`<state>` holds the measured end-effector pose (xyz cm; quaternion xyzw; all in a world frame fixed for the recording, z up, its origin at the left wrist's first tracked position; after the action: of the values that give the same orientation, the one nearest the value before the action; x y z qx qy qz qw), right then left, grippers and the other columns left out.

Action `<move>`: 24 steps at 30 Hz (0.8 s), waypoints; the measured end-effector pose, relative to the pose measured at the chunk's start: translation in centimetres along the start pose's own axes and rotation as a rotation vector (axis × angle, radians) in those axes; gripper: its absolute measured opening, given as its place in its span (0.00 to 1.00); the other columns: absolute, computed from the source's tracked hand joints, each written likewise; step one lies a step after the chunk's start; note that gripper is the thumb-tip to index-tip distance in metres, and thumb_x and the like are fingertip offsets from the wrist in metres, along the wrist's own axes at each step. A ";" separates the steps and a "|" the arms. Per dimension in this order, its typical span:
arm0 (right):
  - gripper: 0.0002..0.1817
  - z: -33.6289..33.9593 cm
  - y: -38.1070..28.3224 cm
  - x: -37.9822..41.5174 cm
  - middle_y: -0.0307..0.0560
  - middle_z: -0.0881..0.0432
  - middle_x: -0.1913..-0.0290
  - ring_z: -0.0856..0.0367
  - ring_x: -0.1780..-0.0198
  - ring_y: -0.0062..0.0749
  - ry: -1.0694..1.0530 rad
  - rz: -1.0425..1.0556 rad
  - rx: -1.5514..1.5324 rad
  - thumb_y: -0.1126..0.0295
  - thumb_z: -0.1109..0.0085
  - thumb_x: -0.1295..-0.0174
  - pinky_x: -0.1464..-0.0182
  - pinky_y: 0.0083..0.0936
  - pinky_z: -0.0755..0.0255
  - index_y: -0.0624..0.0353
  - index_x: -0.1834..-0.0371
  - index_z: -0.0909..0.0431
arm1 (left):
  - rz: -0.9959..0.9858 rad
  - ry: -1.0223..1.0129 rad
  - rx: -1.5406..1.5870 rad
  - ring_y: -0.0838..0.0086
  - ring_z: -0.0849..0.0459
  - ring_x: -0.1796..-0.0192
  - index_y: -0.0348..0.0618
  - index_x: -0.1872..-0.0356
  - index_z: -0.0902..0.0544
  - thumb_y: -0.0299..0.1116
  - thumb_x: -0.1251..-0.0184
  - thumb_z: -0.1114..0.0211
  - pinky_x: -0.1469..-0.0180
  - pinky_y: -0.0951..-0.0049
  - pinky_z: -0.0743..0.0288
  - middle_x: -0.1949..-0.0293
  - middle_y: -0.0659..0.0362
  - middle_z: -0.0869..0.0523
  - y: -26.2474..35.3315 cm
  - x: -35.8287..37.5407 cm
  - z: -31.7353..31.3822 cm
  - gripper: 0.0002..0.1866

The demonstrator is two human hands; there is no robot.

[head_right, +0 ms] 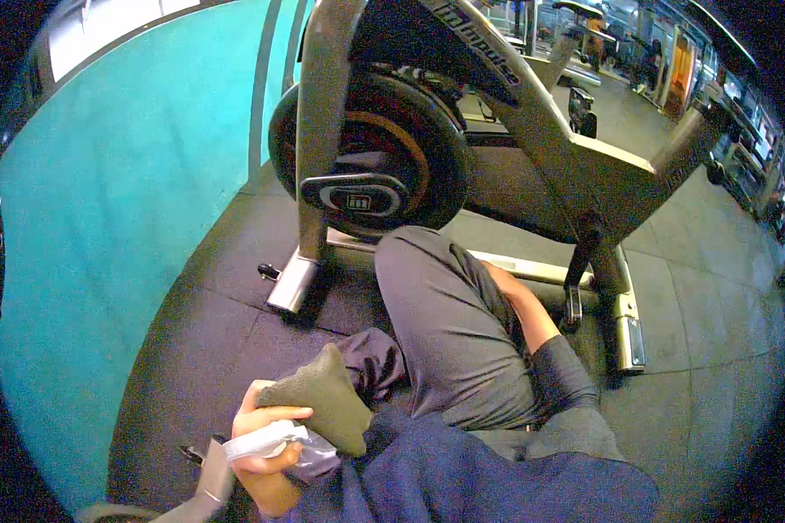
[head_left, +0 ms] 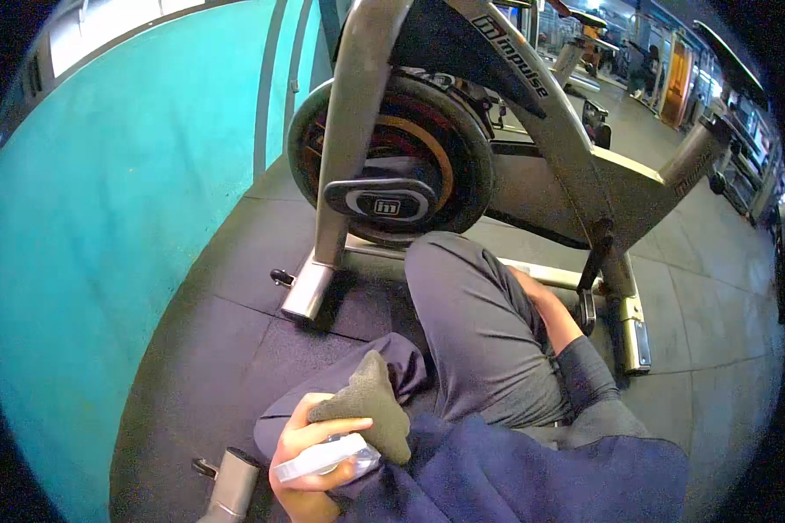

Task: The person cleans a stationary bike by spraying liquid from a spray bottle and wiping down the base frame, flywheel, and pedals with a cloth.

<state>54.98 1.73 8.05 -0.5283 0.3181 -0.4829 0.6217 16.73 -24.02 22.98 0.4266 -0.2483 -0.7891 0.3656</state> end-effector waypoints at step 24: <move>0.32 -3.5 -1.2 -1.3 0.45 0.26 0.37 0.31 0.37 0.30 -0.056 0.134 -0.013 0.47 0.65 0.26 0.32 0.25 0.43 0.63 0.35 0.31 | 0.118 0.190 0.044 0.62 0.19 0.58 0.39 0.66 0.10 0.46 0.62 0.34 0.52 0.68 0.26 0.59 0.47 0.18 2.0 -1.8 -2.5 0.23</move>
<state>51.04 1.76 8.24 -0.5232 0.3383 -0.4230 0.6579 20.22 -24.04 23.96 0.4921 -0.2546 -0.7166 0.4237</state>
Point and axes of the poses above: each hand's wrist, its own x-axis away from the middle knuckle, its own z-axis out of the back of the hand, y = z × x, the point moved 1 cm from there along -x, towards the middle knuckle
